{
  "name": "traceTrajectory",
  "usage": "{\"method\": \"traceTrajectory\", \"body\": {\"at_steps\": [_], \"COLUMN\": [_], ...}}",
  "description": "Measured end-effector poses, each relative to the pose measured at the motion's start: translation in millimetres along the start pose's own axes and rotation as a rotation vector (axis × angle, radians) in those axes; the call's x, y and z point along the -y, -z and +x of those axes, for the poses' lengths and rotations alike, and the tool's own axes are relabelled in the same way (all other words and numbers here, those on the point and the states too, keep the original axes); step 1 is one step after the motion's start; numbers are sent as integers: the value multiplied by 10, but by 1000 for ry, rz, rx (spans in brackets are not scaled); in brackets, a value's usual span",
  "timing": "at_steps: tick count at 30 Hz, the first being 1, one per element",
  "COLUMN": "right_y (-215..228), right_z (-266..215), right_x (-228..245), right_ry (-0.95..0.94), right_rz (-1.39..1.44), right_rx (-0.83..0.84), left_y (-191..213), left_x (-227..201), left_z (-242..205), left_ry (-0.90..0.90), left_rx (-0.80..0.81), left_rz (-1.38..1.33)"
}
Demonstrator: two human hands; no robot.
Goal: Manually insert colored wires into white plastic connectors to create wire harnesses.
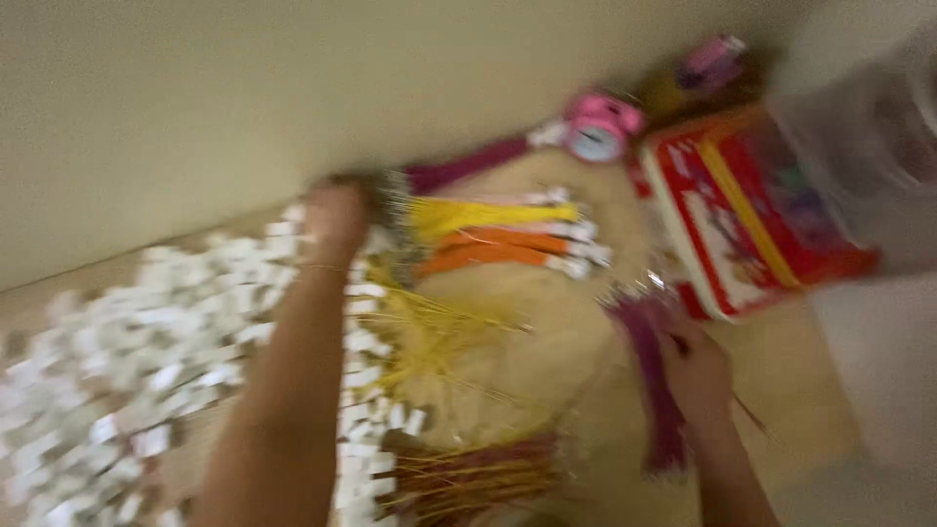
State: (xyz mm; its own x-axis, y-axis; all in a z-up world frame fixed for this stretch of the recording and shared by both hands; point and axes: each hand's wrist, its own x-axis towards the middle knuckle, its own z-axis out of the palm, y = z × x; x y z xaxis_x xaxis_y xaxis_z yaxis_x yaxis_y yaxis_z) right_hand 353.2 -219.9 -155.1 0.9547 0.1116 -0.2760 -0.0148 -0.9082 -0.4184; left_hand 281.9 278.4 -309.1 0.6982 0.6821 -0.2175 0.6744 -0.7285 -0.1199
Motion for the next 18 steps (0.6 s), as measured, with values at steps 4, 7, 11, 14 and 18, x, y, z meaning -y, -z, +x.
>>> {"method": "traceTrajectory", "body": {"at_steps": [4, 7, 11, 14, 18], "right_y": [-116, -291, -356, -331, -557], "right_z": [165, 319, 409, 379, 550], "right_x": [-427, -640, -300, 15, -82], "right_ry": [-47, 64, 123, -25, 8], "right_rz": [36, 29, -149, -231, -347], "right_rx": [-34, -33, 137, 249, 197], "left_y": [433, 928, 1989, 2551, 2459], "left_x": [-1, 83, 226, 343, 653], "left_z": [-92, -523, -1466, -2244, -2923], "left_ry": [-24, 4, -203, -230, -77], "left_rx": [25, -144, -407, -443, -523], "left_rz": [-73, -652, -985, -1152, -1498]}}
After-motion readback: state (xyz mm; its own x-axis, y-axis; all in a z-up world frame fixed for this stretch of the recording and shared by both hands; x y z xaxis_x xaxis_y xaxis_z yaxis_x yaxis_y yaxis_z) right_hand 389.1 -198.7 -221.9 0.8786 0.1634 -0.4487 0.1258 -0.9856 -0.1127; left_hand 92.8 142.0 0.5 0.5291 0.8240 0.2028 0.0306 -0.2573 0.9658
